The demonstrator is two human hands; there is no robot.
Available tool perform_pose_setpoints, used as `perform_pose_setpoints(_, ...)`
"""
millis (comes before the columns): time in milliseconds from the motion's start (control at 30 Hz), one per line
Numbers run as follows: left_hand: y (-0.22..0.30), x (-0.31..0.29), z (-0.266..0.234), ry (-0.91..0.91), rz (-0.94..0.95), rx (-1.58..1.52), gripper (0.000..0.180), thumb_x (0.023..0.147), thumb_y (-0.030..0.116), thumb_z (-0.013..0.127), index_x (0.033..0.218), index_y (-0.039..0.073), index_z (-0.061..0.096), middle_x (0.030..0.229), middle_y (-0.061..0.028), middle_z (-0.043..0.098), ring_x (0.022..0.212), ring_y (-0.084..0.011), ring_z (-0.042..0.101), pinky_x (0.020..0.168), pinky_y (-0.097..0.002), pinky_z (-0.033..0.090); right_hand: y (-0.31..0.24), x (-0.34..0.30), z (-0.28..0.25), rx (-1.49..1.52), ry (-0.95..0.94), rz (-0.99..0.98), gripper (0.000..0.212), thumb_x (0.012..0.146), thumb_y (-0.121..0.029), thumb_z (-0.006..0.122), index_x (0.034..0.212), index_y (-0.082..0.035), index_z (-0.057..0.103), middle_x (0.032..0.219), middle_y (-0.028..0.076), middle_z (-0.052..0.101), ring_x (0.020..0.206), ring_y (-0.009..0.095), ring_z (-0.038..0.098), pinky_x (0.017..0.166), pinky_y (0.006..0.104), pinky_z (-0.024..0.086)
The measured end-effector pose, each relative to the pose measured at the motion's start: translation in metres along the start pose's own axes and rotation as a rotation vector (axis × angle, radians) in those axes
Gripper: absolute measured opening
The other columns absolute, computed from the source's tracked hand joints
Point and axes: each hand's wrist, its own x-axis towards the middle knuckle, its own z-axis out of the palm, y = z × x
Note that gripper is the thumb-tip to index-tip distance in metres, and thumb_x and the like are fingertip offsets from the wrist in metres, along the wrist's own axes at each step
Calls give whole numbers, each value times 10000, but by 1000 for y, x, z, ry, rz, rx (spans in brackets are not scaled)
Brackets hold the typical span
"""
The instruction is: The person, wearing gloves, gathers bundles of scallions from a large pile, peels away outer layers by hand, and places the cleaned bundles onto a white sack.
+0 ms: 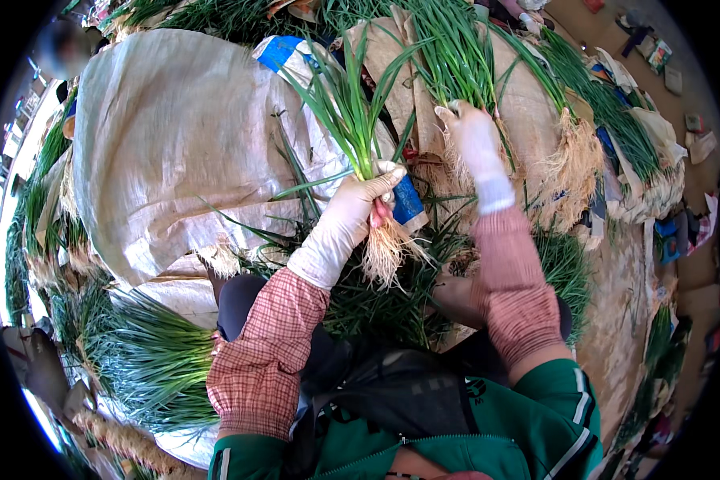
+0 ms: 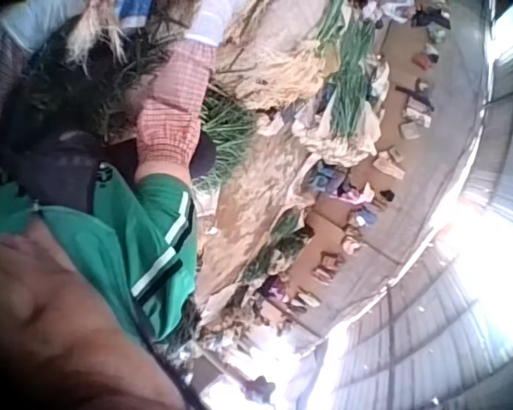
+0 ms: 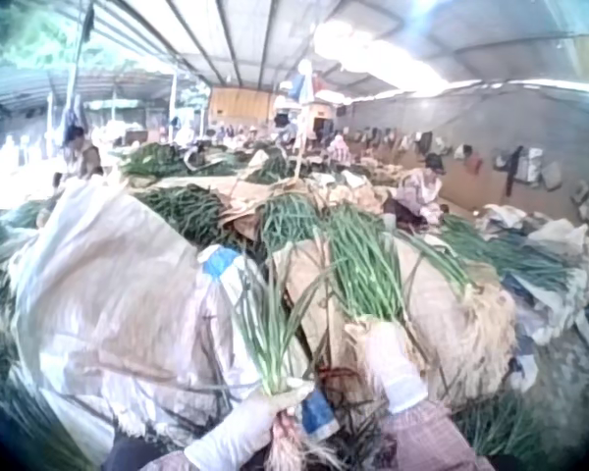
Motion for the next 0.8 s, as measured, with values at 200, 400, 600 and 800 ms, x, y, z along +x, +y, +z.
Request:
perform_pose_setpoints(200,10,-8,12,-10,-18,-91,348,905,167,618,1208,0,581,798,-46,614,530,-106,510,470,-218,434,6,4,-26,132,-419,-5,391,889,-382,605,1033,-25,674,828,186,669,772,227,648,723,315,510)
perform_pose_setpoints(400,9,-18,16,47,19,-25,315,913,192,612,1182,28,602,663,-11,565,442,-71,464,344,-188,345,-42,-100,-36,937,-359,74,255,887,-238,661,975,1,666,718,24,597,625,90,541,568,252,467)
perform_pose_setpoints(600,-1,-23,0,92,-33,49,202,907,178,618,941,-19,646,617,-59,592,401,-96,484,357,-199,394,-47,-120,-14,792,-431,97,255,873,-262,675,916,-13,640,698,42,602,594,117,548,555,278,466)
perform_pose_setpoints(800,-26,-31,6,337,151,97,90,842,71,637,812,-13,650,641,-78,631,458,-119,530,396,-256,393,-86,-96,24,359,-138,-69,283,829,-271,671,973,-41,591,836,137,667,754,322,661,681,408,510)
